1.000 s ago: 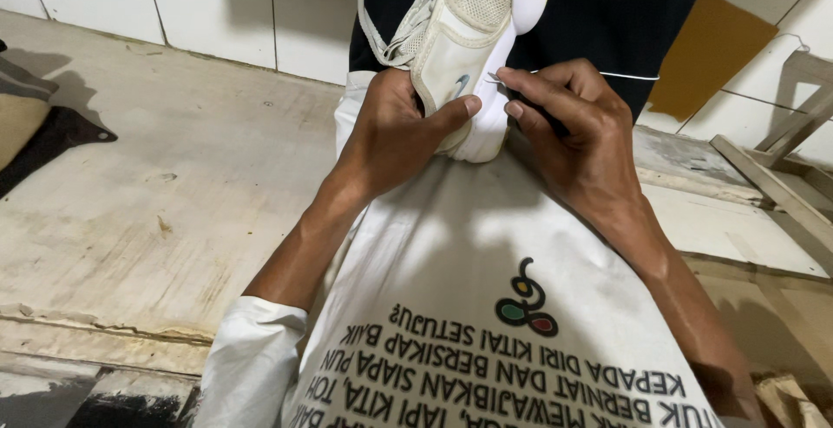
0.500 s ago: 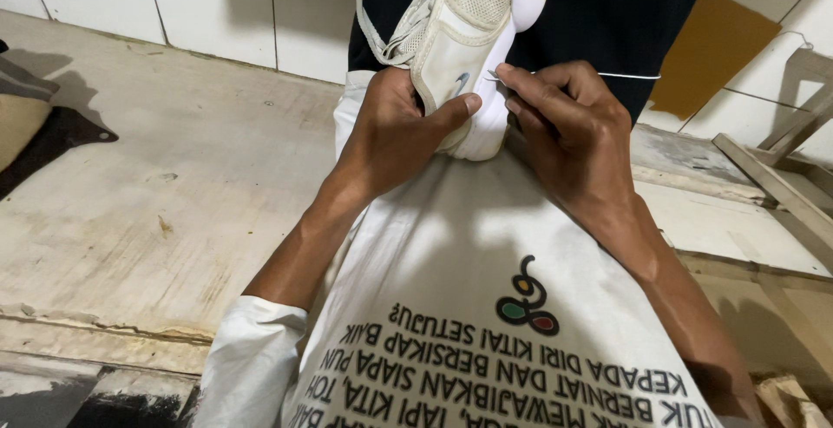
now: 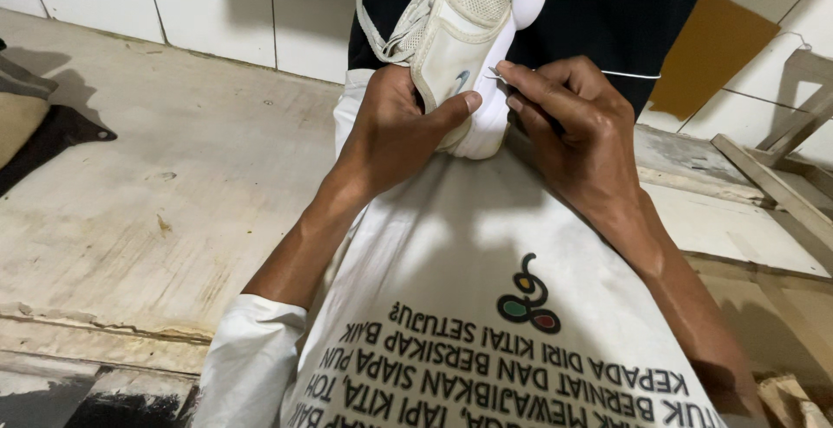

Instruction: The person sits on the floor and sews a white sneaker using a needle and white thread. They repeatedly push the needle through the shoe's sole and pull the thread to secure the stitching.

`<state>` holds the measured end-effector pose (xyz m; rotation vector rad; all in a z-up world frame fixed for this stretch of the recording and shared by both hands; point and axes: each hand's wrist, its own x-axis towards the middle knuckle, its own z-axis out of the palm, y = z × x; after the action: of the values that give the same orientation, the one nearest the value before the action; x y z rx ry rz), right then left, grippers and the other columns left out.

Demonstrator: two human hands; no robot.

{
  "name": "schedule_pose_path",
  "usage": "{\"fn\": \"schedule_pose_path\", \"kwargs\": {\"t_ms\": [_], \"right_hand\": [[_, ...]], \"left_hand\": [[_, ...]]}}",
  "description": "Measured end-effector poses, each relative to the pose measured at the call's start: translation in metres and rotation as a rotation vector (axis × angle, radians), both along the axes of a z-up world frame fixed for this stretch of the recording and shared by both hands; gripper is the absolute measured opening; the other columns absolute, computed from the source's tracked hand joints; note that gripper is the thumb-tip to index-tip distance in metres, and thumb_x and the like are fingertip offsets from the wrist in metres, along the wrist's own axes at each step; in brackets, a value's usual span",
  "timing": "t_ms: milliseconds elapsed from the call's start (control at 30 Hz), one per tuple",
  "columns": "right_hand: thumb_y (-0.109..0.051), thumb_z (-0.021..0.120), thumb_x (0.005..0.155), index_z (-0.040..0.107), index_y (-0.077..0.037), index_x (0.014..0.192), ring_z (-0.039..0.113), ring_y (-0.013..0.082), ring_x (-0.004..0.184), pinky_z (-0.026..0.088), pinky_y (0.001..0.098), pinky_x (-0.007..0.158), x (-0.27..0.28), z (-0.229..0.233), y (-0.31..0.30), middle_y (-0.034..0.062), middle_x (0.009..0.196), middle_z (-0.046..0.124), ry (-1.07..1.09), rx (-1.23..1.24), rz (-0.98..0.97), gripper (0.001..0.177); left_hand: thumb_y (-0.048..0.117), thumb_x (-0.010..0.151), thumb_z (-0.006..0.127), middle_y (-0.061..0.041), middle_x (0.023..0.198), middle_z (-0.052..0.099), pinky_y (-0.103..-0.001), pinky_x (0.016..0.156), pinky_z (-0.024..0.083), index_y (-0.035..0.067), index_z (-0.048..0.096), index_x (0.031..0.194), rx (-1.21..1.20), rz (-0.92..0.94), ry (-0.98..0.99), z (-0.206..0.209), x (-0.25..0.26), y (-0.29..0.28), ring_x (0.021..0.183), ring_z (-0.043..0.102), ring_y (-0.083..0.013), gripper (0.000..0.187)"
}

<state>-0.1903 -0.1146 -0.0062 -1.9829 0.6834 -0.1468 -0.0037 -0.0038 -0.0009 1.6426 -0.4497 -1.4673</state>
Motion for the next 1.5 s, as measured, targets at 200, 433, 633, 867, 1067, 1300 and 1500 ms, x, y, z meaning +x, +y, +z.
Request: {"fn": "schedule_pose_path", "kwargs": {"t_ms": [200, 433, 633, 867, 1067, 1300, 1500], "right_hand": [[0.005, 0.067, 0.107, 0.067, -0.001, 0.141, 0.06, 0.0264, 0.092, 0.047, 0.0356, 0.076, 0.004, 0.014, -0.005, 0.0177, 0.109, 0.06, 0.069, -0.049, 0.053, 0.034], [0.0, 0.059, 0.108, 0.061, 0.002, 0.146, 0.061, 0.028, 0.087, 0.046, 0.0374, 0.077, 0.007, 0.029, -0.019, 0.0199, 0.113, 0.068, 0.136, 0.055, 0.145, 0.037], [-0.005, 0.076, 0.103, 0.071, 0.003, 0.131, 0.074, 0.0273, 0.09, 0.055, 0.0357, 0.07, 0.01, 0.04, -0.036, 0.0243, 0.124, 0.076, 0.098, -0.046, 0.225, 0.03], [0.002, 0.078, 0.106, 0.078, 0.008, 0.116, 0.076, 0.0315, 0.093, 0.061, 0.0373, 0.077, 0.017, 0.028, -0.04, 0.0234, 0.108, 0.078, 0.026, -0.144, 0.257, 0.012], [0.0, 0.071, 0.108, 0.072, 0.001, 0.108, 0.072, 0.028, 0.086, 0.049, 0.0382, 0.068, 0.024, 0.022, -0.037, 0.0129, 0.098, 0.075, 0.13, -0.179, 0.255, 0.002], [0.007, 0.07, 0.106, 0.07, 0.0, 0.106, 0.068, 0.0267, 0.082, 0.047, 0.0378, 0.066, 0.031, 0.015, -0.034, 0.01, 0.094, 0.072, 0.112, -0.171, 0.271, 0.007], [0.01, 0.068, 0.106, 0.069, 0.002, 0.104, 0.068, 0.0263, 0.079, 0.047, 0.0367, 0.064, 0.037, 0.01, -0.032, 0.0138, 0.093, 0.072, 0.065, -0.19, 0.268, 0.008]], "left_hand": [[0.023, 0.091, 0.065, 0.006, 0.082, 0.065, -0.028, 0.066, 0.051, 0.012, 0.067, 0.084, 0.051, -0.027, -0.048, 0.003, 0.0, 0.0, 0.076, 0.059, -0.0078, 0.014], [0.033, 0.093, 0.07, 0.009, 0.055, 0.031, -0.028, 0.048, 0.021, 0.018, 0.04, 0.064, 0.234, -0.126, -0.115, 0.003, 0.001, 0.004, 0.051, 0.027, -0.0043, 0.044], [0.029, 0.095, 0.069, 0.008, 0.051, 0.033, -0.03, 0.051, 0.025, 0.017, 0.035, 0.062, 0.149, -0.159, -0.184, 0.002, 0.0, 0.004, 0.05, 0.029, -0.0056, 0.05], [0.03, 0.092, 0.08, 0.006, 0.051, 0.031, -0.032, 0.048, 0.025, 0.014, 0.032, 0.058, 0.088, -0.15, -0.307, -0.015, -0.005, 0.009, 0.05, 0.029, -0.0087, 0.061], [0.035, 0.091, 0.078, -0.008, 0.051, 0.039, -0.044, 0.052, 0.029, 0.005, 0.041, 0.059, -0.042, -0.148, -0.549, -0.031, -0.014, 0.01, 0.05, 0.038, -0.023, 0.057], [0.029, 0.094, 0.075, -0.01, 0.05, 0.039, -0.043, 0.054, 0.029, 0.005, 0.039, 0.06, -0.116, -0.143, -0.608, -0.037, -0.017, 0.014, 0.048, 0.038, -0.025, 0.054], [0.021, 0.092, 0.077, -0.01, 0.05, 0.04, -0.044, 0.053, 0.03, 0.005, 0.039, 0.06, -0.199, -0.086, -0.667, -0.038, -0.021, 0.012, 0.047, 0.036, -0.026, 0.053]]}}
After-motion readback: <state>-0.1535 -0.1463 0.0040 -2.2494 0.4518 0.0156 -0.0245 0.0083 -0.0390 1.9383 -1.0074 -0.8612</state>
